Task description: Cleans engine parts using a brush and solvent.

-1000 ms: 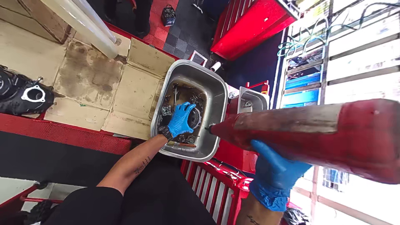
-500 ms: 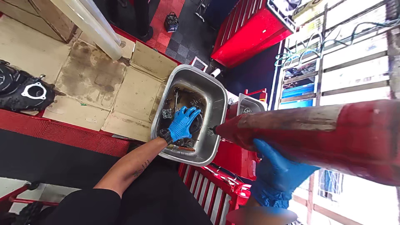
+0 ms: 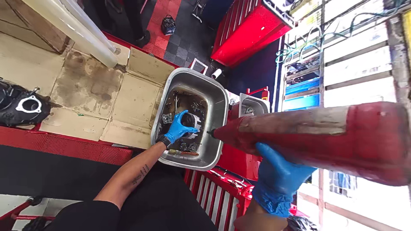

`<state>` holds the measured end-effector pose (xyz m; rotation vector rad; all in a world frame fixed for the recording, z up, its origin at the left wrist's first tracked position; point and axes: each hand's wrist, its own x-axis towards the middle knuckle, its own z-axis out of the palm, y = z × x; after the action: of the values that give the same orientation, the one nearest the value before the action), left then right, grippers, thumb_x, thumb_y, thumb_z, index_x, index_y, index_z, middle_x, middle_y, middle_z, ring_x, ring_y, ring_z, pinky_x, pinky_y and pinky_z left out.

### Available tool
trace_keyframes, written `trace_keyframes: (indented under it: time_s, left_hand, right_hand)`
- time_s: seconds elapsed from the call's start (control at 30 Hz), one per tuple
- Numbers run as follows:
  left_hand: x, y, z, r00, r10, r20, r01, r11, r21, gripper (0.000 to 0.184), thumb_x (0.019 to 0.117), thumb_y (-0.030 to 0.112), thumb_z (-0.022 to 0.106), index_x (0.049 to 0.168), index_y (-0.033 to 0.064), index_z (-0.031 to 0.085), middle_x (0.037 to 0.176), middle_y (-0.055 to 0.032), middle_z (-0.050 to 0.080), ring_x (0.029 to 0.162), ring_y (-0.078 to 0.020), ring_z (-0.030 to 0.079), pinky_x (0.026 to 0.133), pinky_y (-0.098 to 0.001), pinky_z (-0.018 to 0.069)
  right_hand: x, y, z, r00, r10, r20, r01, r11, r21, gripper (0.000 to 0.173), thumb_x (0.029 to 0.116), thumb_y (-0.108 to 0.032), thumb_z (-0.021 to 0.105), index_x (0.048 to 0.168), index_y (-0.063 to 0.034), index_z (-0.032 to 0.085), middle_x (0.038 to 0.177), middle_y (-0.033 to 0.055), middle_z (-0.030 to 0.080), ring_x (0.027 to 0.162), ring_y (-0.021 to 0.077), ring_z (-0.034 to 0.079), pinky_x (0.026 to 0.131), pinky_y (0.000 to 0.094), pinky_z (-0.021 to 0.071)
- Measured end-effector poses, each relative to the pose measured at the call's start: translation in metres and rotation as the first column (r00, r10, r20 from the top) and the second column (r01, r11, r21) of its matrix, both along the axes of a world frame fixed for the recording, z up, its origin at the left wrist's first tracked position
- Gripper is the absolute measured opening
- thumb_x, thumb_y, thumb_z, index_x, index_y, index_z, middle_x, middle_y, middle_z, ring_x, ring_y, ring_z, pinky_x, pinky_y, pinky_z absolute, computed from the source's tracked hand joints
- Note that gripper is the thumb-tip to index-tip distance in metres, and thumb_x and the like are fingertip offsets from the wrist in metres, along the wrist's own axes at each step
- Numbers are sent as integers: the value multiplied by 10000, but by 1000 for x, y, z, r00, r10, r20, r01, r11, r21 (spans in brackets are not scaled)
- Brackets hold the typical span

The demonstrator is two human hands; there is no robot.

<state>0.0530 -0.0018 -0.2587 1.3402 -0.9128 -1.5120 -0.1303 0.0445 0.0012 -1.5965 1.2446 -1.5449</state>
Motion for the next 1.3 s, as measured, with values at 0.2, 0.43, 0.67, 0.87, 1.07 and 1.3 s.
trace_keyframes:
  time_s: [0.2,0.43,0.67,0.87,1.07,1.3]
  left_hand:
    - [7,-2,4,820,47,-571,201,910,363,549,1051,577,396,1482,245,465,1338,-126,620,1169,-304,633,903,-549,553]
    - [8,3,2,600,95,-794,338,870,359,656,1013,684,288,1408,211,514,1323,-177,612,1180,-396,615,878,-650,538]
    - [6,7,5,516,158,-842,328,871,364,678,998,710,292,1406,217,517,1321,-187,612,1173,-414,618,856,-655,548]
    - [10,0,13,569,112,-814,325,879,348,619,1037,646,268,1358,198,549,1248,-158,654,1127,-361,649,851,-611,567]
    - [8,-5,26,724,-18,-689,348,872,343,483,1081,502,345,1332,145,554,1164,-115,685,1064,-276,676,859,-496,588]
    - [12,-30,95,909,-391,-146,396,918,6,880,948,329,663,1651,225,146,1449,-92,559,1191,-209,638,958,-417,577]
  right_hand:
    - [-11,-2,-7,998,-24,59,25,1000,-2,738,648,0,894,1259,-22,480,1095,76,717,1040,233,710,915,452,614]
    - [-13,-9,-17,987,40,153,-40,999,-7,651,681,-3,877,1223,-40,518,1068,74,725,1020,227,714,911,453,613]
    - [-25,-2,-12,999,16,38,-17,999,38,694,661,-34,916,1240,-43,532,1087,54,729,1033,221,714,923,451,613]
    - [-32,1,-7,999,-34,-2,34,999,31,752,643,-61,936,1265,-26,515,1121,49,719,1059,210,705,944,443,609]
    - [-30,5,-17,997,-24,69,20,998,59,689,635,-67,949,1214,-22,578,1087,53,740,1024,208,723,921,437,626]
    - [-105,-63,-108,551,-361,753,47,914,404,335,1041,-194,563,1345,-55,537,1199,130,679,1097,238,670,941,461,583]
